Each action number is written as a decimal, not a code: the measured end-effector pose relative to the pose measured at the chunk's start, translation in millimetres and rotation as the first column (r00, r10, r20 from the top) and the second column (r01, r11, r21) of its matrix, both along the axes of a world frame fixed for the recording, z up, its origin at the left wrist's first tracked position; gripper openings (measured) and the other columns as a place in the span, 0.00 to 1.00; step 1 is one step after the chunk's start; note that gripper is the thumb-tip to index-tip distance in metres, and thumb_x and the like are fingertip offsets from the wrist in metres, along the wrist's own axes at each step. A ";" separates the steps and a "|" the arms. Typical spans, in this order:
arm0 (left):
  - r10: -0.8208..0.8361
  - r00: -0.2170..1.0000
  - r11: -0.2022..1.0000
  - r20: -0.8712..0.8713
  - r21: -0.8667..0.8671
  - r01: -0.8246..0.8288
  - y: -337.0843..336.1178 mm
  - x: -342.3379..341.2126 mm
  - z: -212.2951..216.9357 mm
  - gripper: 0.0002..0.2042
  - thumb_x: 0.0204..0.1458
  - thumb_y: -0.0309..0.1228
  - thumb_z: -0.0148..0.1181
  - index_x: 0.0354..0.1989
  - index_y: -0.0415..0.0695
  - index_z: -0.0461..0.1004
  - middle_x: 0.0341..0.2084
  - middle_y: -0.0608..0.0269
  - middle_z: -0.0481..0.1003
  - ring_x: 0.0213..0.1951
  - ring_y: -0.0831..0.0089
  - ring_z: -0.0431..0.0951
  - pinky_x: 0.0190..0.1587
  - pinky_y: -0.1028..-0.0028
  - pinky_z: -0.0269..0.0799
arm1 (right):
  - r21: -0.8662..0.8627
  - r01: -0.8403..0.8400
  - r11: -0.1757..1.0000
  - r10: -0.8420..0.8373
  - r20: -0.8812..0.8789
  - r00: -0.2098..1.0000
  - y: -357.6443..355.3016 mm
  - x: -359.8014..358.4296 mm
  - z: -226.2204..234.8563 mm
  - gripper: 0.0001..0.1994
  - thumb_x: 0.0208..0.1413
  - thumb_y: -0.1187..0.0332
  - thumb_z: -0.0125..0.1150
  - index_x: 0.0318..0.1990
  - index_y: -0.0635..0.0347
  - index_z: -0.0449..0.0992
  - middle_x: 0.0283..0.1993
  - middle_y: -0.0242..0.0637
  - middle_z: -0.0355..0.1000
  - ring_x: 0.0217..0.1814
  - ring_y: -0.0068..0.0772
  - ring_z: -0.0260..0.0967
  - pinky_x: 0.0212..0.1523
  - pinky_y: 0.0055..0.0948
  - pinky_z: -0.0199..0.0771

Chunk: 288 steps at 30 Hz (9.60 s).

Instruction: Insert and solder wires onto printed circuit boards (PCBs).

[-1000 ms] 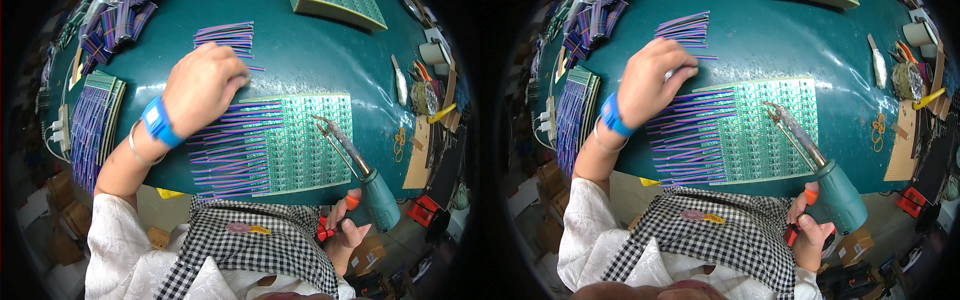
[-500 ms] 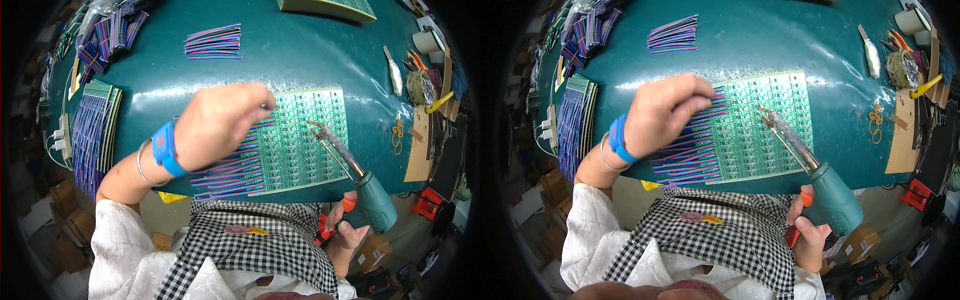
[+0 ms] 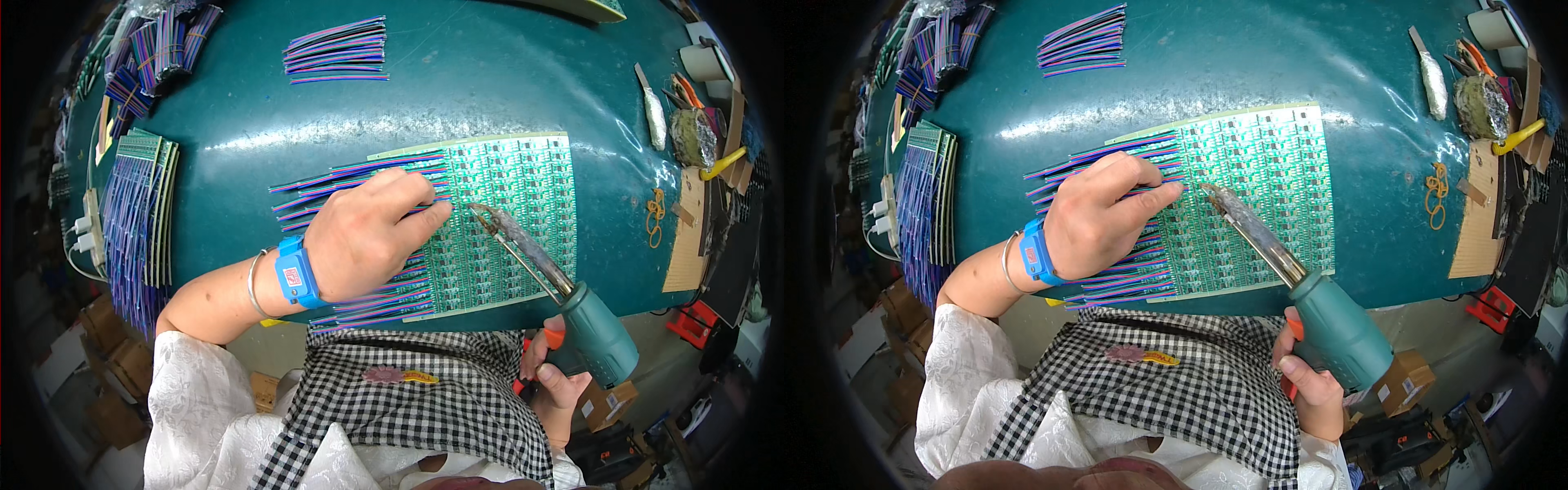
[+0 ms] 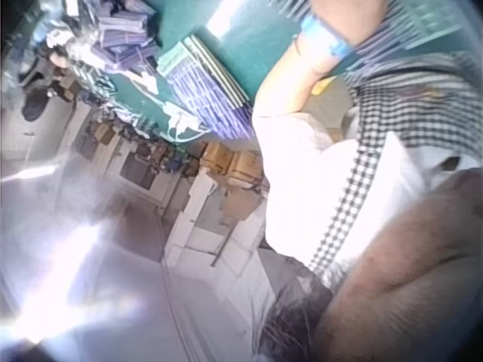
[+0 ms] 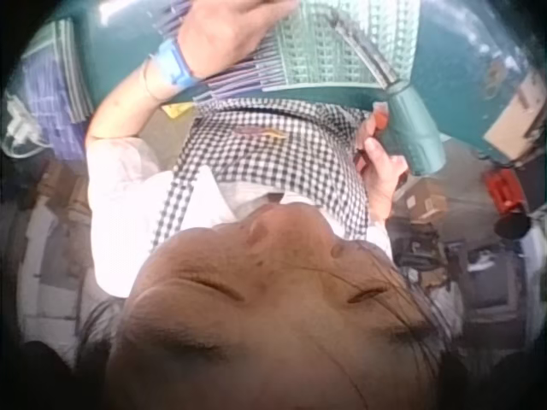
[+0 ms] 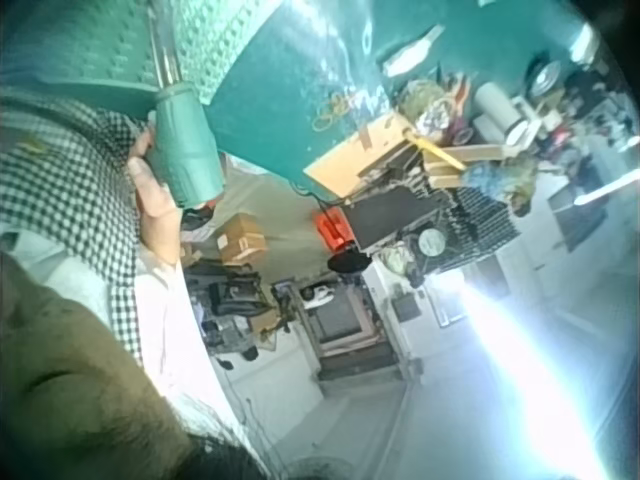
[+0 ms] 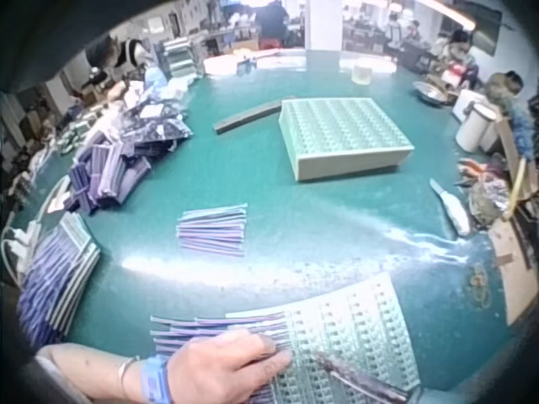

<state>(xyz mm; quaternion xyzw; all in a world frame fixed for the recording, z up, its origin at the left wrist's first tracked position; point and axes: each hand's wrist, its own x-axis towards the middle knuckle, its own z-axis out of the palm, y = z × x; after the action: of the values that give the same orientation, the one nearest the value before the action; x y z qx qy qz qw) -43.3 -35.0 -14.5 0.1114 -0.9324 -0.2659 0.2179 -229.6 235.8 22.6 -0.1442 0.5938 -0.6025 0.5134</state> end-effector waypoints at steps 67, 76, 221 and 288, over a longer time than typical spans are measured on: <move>-0.006 1.000 1.000 0.011 0.022 0.006 -0.2 1.4 -0.2 0.16 0.40 0.19 0.65 0.41 0.34 0.81 0.33 0.55 0.74 0.30 0.60 0.76 0.30 0.64 0.73 | 0.106 -0.020 0.994 0.031 -0.100 0.995 -9.0 5.3 -2.2 0.20 0.45 0.67 0.73 0.43 0.65 0.72 0.27 0.37 0.68 0.26 0.29 0.67 0.29 0.28 0.70; -0.019 0.999 1.000 0.032 -0.014 0.019 0.2 2.5 2.5 0.20 0.37 0.19 0.63 0.43 0.34 0.81 0.33 0.55 0.73 0.30 0.60 0.75 0.29 0.64 0.72 | -0.085 0.063 0.994 -0.066 -0.035 0.997 -8.2 3.4 -3.1 0.24 0.52 0.71 0.70 0.50 0.73 0.65 0.31 0.43 0.67 0.20 0.29 0.67 0.17 0.30 0.73; 0.031 0.989 0.972 0.143 -0.234 0.003 10.6 -2.7 35.3 0.17 0.41 0.21 0.63 0.43 0.37 0.80 0.35 0.59 0.76 0.35 0.62 0.77 0.33 0.68 0.75 | -0.651 0.199 0.733 -0.227 0.043 0.973 -14.3 -89.6 10.3 0.27 0.55 0.72 0.62 0.61 0.73 0.61 0.29 0.42 0.65 0.18 0.28 0.62 0.14 0.29 0.73; -0.020 0.997 1.000 0.072 0.000 0.020 11.5 4.6 8.0 0.21 0.36 0.21 0.63 0.44 0.33 0.81 0.34 0.56 0.73 0.31 0.61 0.75 0.30 0.65 0.73 | 0.064 -0.037 0.997 0.042 -0.077 0.996 12.9 1.6 -17.0 0.22 0.46 0.67 0.75 0.42 0.68 0.68 0.28 0.39 0.66 0.21 0.30 0.66 0.21 0.29 0.72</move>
<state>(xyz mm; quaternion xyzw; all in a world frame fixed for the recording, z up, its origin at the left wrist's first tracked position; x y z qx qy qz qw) -38.7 -23.5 -6.6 0.1114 -0.9409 -0.2634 0.1813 -228.0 248.7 5.6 -0.1631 0.6292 -0.5672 0.5059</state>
